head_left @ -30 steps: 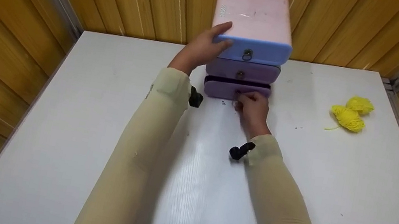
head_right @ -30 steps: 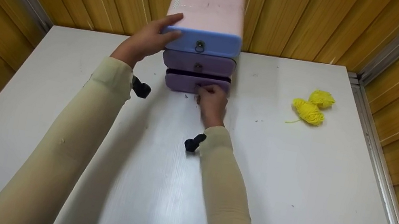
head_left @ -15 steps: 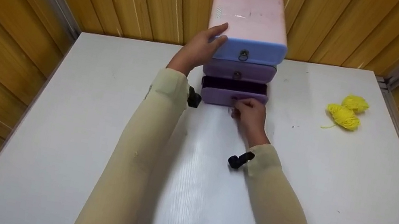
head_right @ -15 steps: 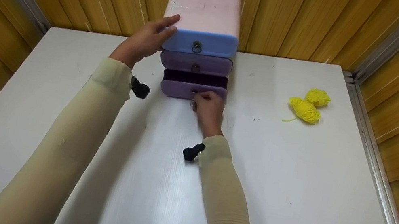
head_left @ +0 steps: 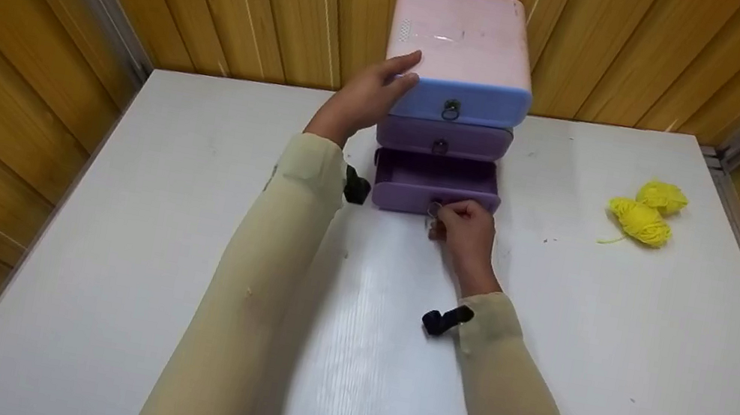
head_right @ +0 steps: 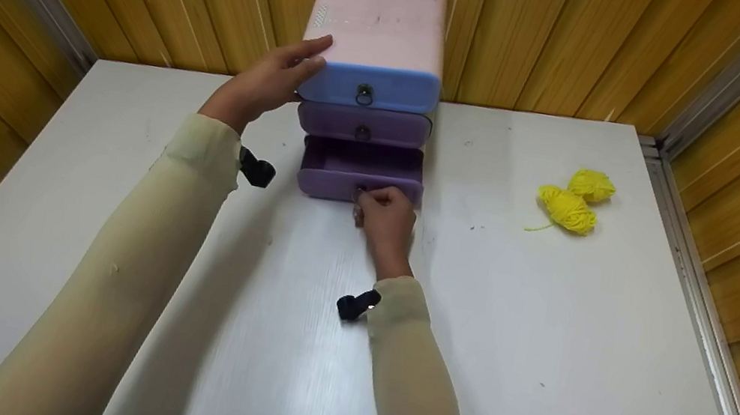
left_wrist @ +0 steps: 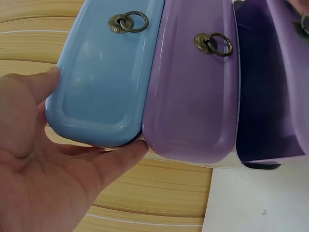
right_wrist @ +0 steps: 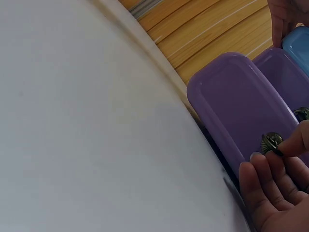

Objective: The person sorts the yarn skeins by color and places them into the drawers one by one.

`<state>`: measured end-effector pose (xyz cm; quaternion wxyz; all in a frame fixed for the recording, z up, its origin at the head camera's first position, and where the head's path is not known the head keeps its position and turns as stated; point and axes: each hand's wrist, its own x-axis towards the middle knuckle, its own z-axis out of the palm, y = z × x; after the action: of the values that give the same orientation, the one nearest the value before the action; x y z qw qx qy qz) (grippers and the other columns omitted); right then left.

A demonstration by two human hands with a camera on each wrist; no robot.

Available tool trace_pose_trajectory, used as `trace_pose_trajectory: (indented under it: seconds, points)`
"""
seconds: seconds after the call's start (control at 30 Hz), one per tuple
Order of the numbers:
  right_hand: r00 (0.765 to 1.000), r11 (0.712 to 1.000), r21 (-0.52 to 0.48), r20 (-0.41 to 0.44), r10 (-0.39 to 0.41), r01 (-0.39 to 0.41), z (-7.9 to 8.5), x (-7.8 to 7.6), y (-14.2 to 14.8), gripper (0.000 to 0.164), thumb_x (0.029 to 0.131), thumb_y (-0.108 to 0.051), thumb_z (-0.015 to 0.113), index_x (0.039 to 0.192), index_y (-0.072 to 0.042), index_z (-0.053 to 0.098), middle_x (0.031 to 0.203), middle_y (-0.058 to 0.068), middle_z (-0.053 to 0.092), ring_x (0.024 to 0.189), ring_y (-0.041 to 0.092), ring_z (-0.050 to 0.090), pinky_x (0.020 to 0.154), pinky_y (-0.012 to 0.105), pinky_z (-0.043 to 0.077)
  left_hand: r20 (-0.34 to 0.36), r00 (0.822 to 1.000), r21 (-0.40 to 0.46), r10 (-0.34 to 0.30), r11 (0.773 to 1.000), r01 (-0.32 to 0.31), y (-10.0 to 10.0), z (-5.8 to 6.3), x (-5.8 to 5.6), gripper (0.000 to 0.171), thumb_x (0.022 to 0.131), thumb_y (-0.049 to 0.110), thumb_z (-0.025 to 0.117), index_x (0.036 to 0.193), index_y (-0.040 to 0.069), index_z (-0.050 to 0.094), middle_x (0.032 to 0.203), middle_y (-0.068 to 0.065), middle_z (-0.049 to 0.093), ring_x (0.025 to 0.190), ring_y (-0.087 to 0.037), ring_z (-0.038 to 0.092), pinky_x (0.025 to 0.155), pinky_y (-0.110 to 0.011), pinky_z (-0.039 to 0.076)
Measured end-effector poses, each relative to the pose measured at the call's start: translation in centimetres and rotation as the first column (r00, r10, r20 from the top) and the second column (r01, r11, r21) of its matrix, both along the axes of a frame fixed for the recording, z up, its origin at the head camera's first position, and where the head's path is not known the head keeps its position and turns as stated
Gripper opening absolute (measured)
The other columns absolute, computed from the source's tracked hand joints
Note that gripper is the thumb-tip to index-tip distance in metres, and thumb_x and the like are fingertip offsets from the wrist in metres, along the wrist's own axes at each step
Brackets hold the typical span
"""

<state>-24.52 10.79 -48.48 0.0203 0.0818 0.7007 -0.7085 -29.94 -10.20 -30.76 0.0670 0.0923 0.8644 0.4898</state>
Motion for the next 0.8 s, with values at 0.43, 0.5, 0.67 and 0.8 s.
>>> trace_pose_trajectory:
  seconds: [0.43, 0.5, 0.67, 0.8]
  points:
    - [1.0, 1.0, -0.015, -0.008, -0.028, 0.028, -0.6, 1.8, -0.1, 0.009, 0.084, -0.002, 0.063, 0.089, 0.006, 0.063, 0.083, 0.015, 0.071, 0.064, 0.019, 0.068, 0.063, 0.035, 0.06, 0.048, 0.999, 0.0, 0.013, 1.0, -0.013, 0.1, 0.1, -0.4, 0.05, 0.099, 0.05, 0.045, 0.146, 0.049, 0.031, 0.156, 0.021, 0.028, 0.147, -0.005, 0.021, 0.121, -0.034, 0.021]
    - [1.0, 1.0, -0.008, -0.019, -0.025, 0.025, -0.7, 1.9, 0.0, 0.013, 0.085, -0.003, 0.063, 0.091, 0.009, 0.063, 0.085, 0.018, 0.071, 0.064, 0.019, 0.068, 0.064, 0.036, 0.06, 0.046, 0.999, -0.002, 0.015, 1.0, -0.015, 0.1, 0.1, -0.4, 0.05, 0.098, 0.05, 0.045, 0.146, 0.049, 0.031, 0.155, 0.021, 0.029, 0.147, -0.005, 0.021, 0.121, -0.035, 0.021]
    - [0.999, 1.0, -0.014, -0.034, -0.014, 0.013, -0.8, 2.0, 0.3, 0.016, 0.088, -0.008, 0.064, 0.089, 0.008, 0.065, 0.088, 0.025, 0.069, 0.066, 0.02, 0.07, 0.066, 0.037, 0.06, 0.024, 1.0, -0.031, 0.007, 0.999, -0.006, 0.0, 0.1, -0.2, 0.051, 0.098, 0.051, 0.044, 0.147, 0.049, 0.029, 0.155, 0.022, 0.028, 0.147, -0.005, 0.022, 0.12, -0.034, 0.022]
    - [1.0, 0.999, -0.027, -0.023, 0.021, -0.022, -0.8, 1.9, 0.3, 0.016, 0.089, -0.009, 0.065, 0.089, 0.007, 0.065, 0.087, 0.022, 0.069, 0.069, 0.021, 0.07, 0.068, 0.039, 0.06, 0.017, 1.0, -0.03, 0.004, 1.0, -0.003, -0.3, 0.0, -0.1, 0.051, 0.099, 0.051, 0.043, 0.148, 0.048, 0.029, 0.156, 0.021, 0.028, 0.147, -0.006, 0.023, 0.12, -0.033, 0.023]
